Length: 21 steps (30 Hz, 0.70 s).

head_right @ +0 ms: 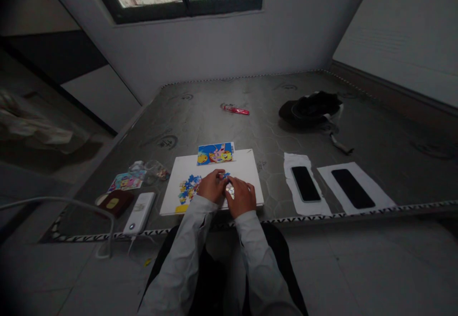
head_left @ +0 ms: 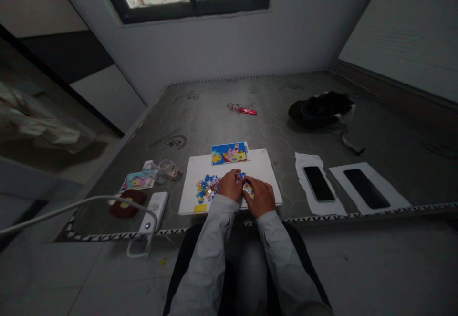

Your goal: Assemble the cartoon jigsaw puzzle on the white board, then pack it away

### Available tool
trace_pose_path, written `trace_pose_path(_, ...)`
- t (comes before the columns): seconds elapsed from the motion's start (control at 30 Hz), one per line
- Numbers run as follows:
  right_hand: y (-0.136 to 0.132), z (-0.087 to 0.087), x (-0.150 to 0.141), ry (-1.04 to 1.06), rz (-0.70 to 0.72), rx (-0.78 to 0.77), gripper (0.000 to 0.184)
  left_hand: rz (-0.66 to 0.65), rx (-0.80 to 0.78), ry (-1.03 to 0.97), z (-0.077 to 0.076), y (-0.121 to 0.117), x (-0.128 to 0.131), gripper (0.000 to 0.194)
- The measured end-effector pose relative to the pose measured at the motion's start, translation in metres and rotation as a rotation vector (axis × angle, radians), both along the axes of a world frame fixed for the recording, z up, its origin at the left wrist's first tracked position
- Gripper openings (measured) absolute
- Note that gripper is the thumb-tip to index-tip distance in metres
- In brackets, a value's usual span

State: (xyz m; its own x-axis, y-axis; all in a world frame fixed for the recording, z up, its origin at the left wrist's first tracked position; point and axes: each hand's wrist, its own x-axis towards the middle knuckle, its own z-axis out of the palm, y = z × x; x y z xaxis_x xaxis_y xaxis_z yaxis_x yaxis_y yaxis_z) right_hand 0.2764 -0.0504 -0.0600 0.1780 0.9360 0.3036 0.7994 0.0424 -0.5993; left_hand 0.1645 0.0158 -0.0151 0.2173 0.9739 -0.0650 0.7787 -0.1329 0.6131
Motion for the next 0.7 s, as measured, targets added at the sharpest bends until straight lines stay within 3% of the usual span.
trace_pose_path(0.3,-0.0009,0.0036,-0.0006,-0.004,0.0,-0.006,0.04,-0.002,-0.05,0.004,-0.0064,0.0034,0.0014,0.022)
trace_pose_path(0.47,-0.0009,0.0015,0.0001,-0.017,0.002,-0.002,0.041,-0.005,-0.034,-0.003,-0.0038,0.0024,0.002,0.035)
trace_pose_path(0.7,-0.0002,-0.0001,0.0008,-0.021,-0.001,-0.003,0.041,0.008,-0.069,0.072,-0.0031,0.0029,0.0061,0.028)
